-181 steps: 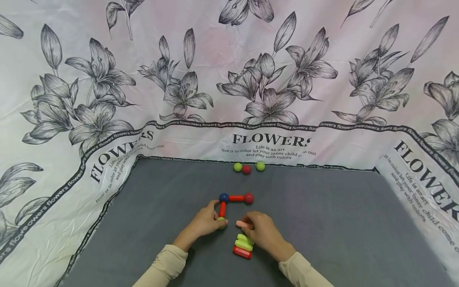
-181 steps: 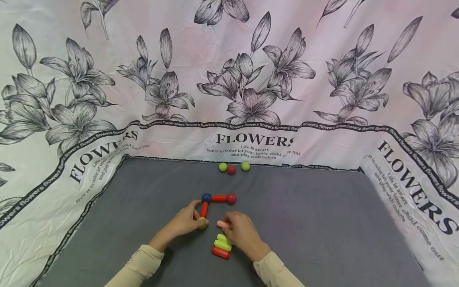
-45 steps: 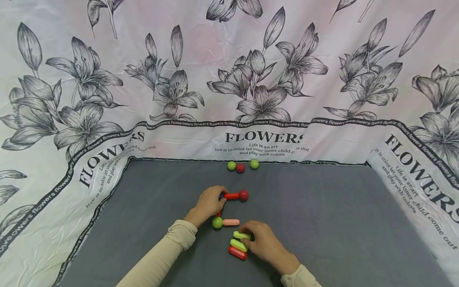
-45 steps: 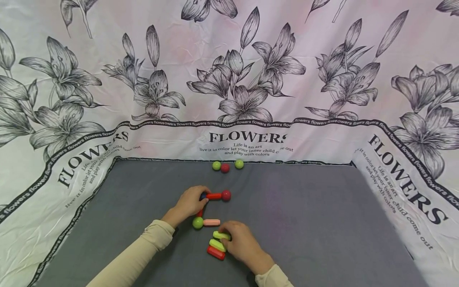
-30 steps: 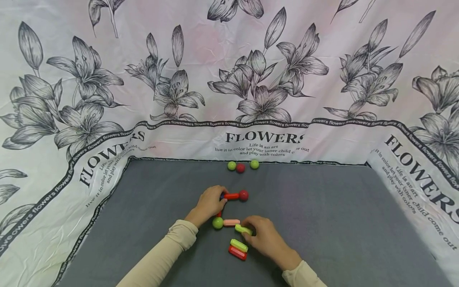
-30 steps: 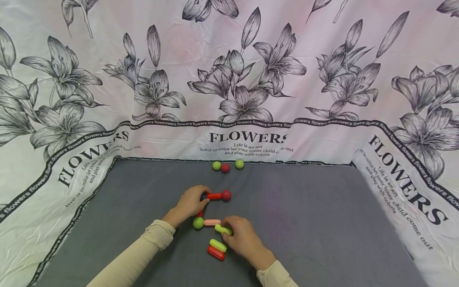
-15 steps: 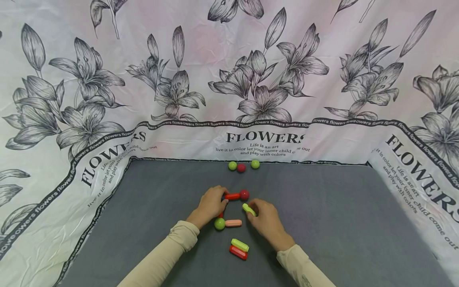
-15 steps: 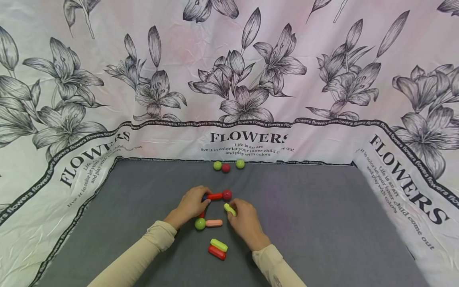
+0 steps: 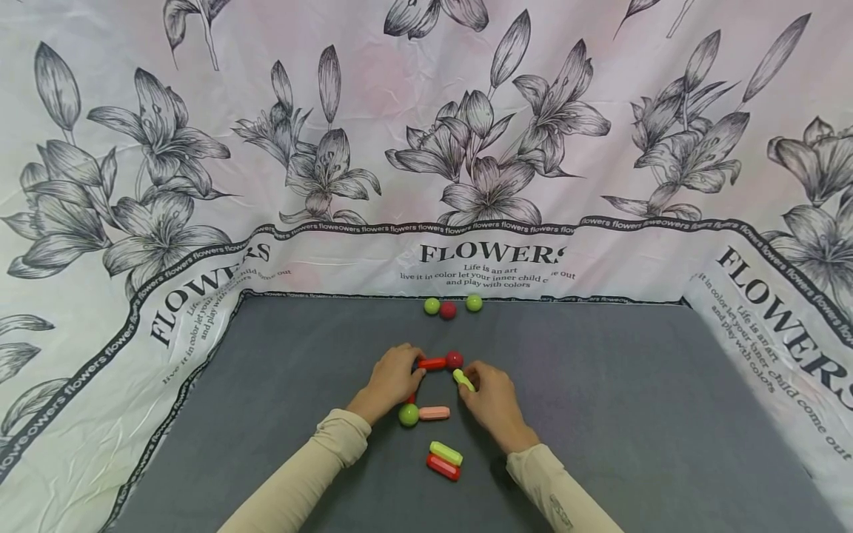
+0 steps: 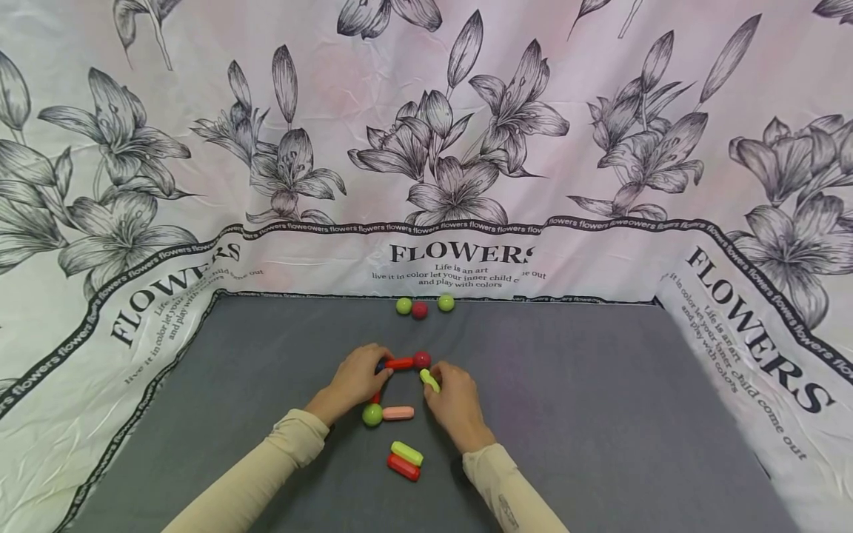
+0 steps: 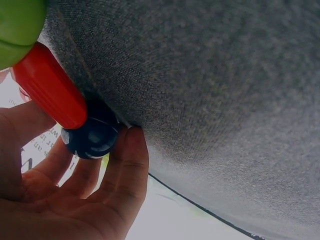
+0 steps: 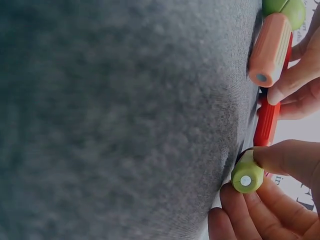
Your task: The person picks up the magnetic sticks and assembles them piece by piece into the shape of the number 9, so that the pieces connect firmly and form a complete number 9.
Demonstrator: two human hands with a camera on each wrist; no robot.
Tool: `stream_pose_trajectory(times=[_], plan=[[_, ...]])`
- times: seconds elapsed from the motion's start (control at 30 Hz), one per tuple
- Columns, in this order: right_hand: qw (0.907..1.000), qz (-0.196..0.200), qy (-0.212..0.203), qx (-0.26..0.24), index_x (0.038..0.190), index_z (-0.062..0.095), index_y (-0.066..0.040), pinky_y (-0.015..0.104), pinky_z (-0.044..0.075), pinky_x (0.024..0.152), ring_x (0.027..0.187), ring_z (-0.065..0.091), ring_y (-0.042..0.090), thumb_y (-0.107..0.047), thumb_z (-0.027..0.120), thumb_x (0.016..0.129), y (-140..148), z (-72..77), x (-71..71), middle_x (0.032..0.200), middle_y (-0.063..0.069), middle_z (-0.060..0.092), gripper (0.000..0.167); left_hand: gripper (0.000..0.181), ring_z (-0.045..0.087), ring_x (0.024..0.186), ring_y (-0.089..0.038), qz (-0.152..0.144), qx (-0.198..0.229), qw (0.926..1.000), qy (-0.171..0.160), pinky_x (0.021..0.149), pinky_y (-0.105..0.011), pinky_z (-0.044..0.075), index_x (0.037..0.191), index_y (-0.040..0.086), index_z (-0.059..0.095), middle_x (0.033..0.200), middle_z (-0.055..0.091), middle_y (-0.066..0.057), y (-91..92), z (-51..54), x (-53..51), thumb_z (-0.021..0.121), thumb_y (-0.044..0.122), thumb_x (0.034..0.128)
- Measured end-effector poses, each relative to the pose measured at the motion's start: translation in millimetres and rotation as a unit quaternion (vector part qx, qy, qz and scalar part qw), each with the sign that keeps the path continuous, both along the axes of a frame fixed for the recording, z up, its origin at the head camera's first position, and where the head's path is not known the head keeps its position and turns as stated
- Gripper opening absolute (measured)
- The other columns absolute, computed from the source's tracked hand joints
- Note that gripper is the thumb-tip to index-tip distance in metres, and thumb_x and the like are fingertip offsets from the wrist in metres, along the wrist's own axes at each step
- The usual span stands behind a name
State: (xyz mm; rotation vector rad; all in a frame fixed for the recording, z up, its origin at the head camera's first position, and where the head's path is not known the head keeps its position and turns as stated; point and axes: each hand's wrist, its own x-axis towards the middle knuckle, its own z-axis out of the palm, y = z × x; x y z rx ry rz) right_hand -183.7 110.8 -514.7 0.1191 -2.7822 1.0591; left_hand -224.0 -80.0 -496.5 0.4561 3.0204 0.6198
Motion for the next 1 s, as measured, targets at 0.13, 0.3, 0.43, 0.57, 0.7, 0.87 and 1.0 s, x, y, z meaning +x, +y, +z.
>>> stream_pose_trajectory(times=[0.13, 0.3, 0.43, 0.57, 0.7, 0.87, 1.0], plan=[[0.9999, -0.008, -0.004, 0.007, 0.098, 0.071, -0.006, 0.036, 0.052, 0.07, 0.075, 0.064, 0.017, -0.009, 0.078, 0.083, -1.4, 0.6, -2.2, 0.087, 0.007, 0.074, 0.017, 0.023, 0.065, 0.102, -0.029, 0.002, 0.002, 1.0, -0.005, 0.084, -0.047, 0.056, 0.115, 0.011, 0.073, 0.109, 0.069, -0.008, 0.3, 1.7, 0.4, 0.07, 0.02, 0.0942], [0.9998, -0.017, -0.001, -0.002, 0.098, 0.071, -0.006, 0.033, 0.049, 0.064, 0.07, 0.061, 0.015, -0.01, 0.079, 0.082, -2.5, 2.9, -2.7, 0.082, 0.005, 0.072, 0.018, 0.022, 0.065, 0.1, -0.028, -0.001, -0.001, 1.0, 0.0, 0.083, -0.045, 0.056, 0.115, 0.012, 0.073, 0.107, 0.068, -0.008, 0.2, 4.2, 2.1, 0.07, 0.02, 0.0944], [0.9998, -0.019, -0.003, -0.005, 0.099, 0.07, -0.005, 0.032, 0.048, 0.061, 0.067, 0.059, 0.014, -0.009, 0.079, 0.082, -3.1, 3.2, -3.4, 0.08, 0.006, 0.07, 0.019, 0.023, 0.065, 0.1, -0.028, 0.0, 0.0, 1.0, -0.004, 0.084, -0.046, 0.056, 0.115, 0.012, 0.073, 0.108, 0.068, -0.008, 0.1, 5.0, 3.1, 0.069, 0.02, 0.0946], [0.9997, -0.022, -0.013, -0.002, 0.1, 0.07, -0.006, 0.032, 0.048, 0.064, 0.068, 0.059, 0.014, -0.01, 0.079, 0.082, -3.7, 2.7, -4.1, 0.082, 0.006, 0.071, 0.021, 0.023, 0.065, 0.102, -0.029, 0.005, 0.001, 0.9999, -0.01, 0.084, -0.047, 0.056, 0.116, 0.012, 0.072, 0.111, 0.068, -0.008, 0.6, 4.4, 2.9, 0.069, 0.021, 0.0946], [0.9997, -0.022, -0.012, -0.001, 0.099, 0.07, -0.006, 0.032, 0.048, 0.063, 0.068, 0.059, 0.014, -0.011, 0.08, 0.081, -4.6, 2.7, -3.5, 0.081, 0.005, 0.07, 0.021, 0.022, 0.065, 0.102, -0.029, 0.01, 0.002, 0.9999, -0.008, 0.084, -0.047, 0.056, 0.115, 0.012, 0.073, 0.11, 0.068, -0.008, 1.5, 4.2, 3.0, 0.07, 0.02, 0.0943], [0.9995, -0.026, -0.016, 0.003, 0.101, 0.071, -0.007, 0.032, 0.048, 0.063, 0.068, 0.06, 0.014, -0.014, 0.08, 0.081, -5.8, 3.6, -2.4, 0.081, 0.004, 0.07, 0.023, 0.022, 0.065, 0.1, -0.029, 0.012, 0.006, 0.9999, -0.006, 0.083, -0.047, 0.056, 0.114, 0.01, 0.073, 0.108, 0.068, -0.008, 2.2, 4.8, 3.9, 0.07, 0.019, 0.0943], [0.9994, -0.032, -0.016, 0.006, 0.101, 0.071, -0.008, 0.033, 0.049, 0.062, 0.068, 0.06, 0.014, -0.016, 0.08, 0.081, -6.2, 3.5, -2.7, 0.082, 0.004, 0.071, 0.023, 0.022, 0.065, 0.101, -0.029, 0.014, 0.009, 0.9998, -0.007, 0.083, -0.047, 0.056, 0.114, 0.01, 0.073, 0.109, 0.068, -0.008, 2.5, 5.2, 4.5, 0.07, 0.019, 0.0941]])
